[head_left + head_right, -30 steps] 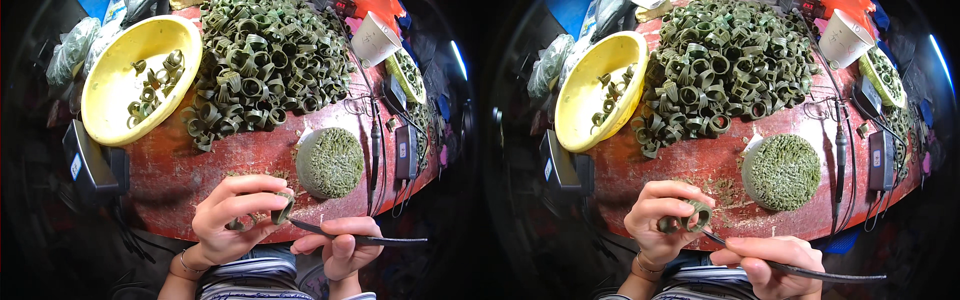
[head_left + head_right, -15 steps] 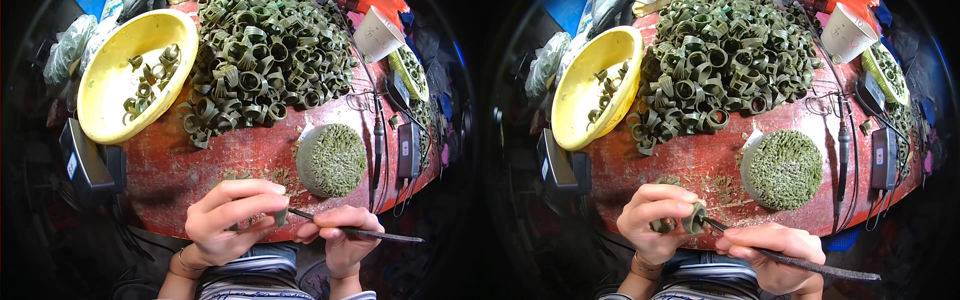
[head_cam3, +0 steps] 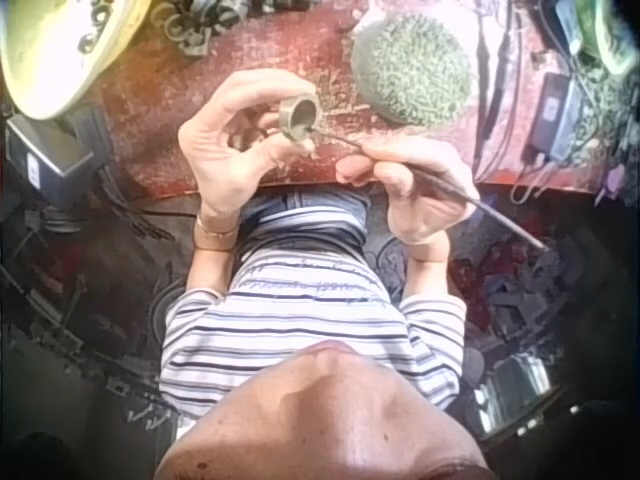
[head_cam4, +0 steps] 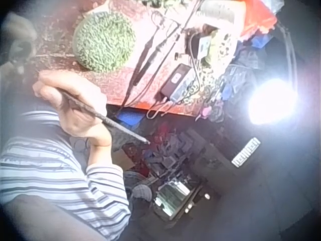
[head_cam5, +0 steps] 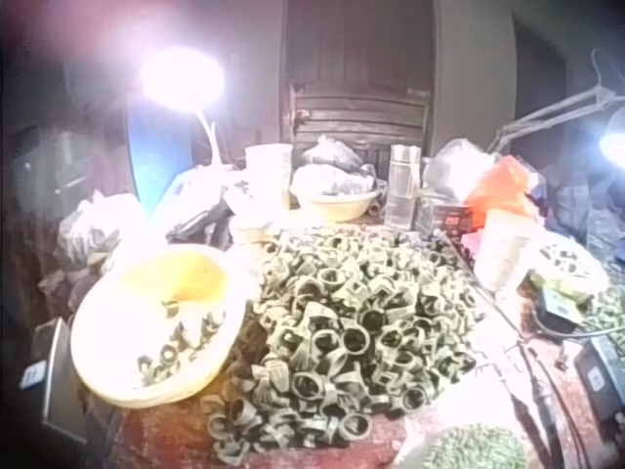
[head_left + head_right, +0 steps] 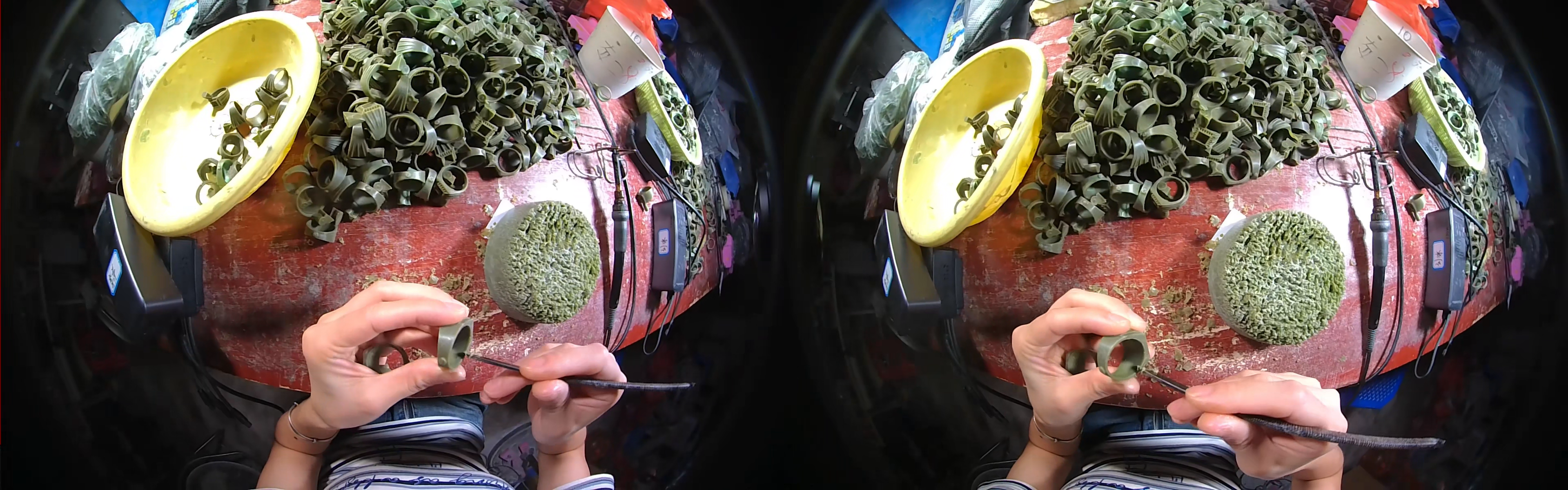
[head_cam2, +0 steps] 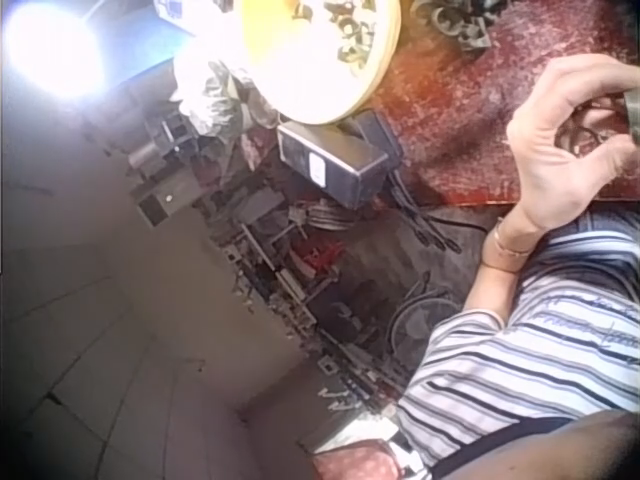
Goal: Joining and trimming small green wax components using a heated tool and a manual scraper on a workbench.
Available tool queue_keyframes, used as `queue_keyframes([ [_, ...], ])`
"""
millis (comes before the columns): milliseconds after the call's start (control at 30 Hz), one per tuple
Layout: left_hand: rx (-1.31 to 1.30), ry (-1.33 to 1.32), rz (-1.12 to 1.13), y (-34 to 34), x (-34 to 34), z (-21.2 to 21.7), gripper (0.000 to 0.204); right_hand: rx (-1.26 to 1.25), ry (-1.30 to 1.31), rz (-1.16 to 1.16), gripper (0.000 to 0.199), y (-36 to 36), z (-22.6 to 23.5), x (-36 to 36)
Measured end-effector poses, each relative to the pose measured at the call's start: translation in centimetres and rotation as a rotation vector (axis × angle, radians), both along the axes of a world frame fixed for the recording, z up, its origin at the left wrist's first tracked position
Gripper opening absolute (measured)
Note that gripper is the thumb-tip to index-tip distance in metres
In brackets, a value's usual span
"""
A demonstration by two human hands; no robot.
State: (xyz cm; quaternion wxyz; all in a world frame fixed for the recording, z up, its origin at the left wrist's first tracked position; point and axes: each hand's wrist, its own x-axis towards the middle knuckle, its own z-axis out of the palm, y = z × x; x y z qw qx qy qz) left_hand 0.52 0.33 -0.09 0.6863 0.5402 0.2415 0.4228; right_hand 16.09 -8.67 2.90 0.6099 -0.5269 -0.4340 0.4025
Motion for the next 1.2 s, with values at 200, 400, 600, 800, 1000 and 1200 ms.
queue_keyframes([
  [200, -0.053, 0.067, -0.049, 0.1, -0.3, -0.2, 0.039, 0.059, 0.010, -0.111, 0.010, 0.3, -0.4, -0.5],
  [400, -0.046, 0.111, -0.086, 0.3, -0.2, 0.1, 0.038, 0.027, -0.023, -0.008, 0.010, 0.1, 0.1, 0.1],
  [600, -0.086, 0.075, -0.157, 0.5, -0.2, 0.5, 0.036, 0.077, -0.184, -0.189, 0.035, 1.2, -0.6, -0.9],
  [800, -0.187, 0.088, -0.061, -0.1, 0.4, 0.8, 0.037, 0.202, -0.086, -0.085, 0.016, 1.3, -0.1, 0.6],
  [1000, 0.148, 0.239, -0.267, 0.1, 0.5, 0.7, 0.035, -0.167, -0.047, 0.032, 0.010, 2.2, 0.2, 0.6],
  [1200, 0.135, 0.358, -0.152, -0.2, 1.5, 1.0, 0.032, 0.121, -0.094, -0.491, 0.044, 1.3, 0.5, 1.7],
])
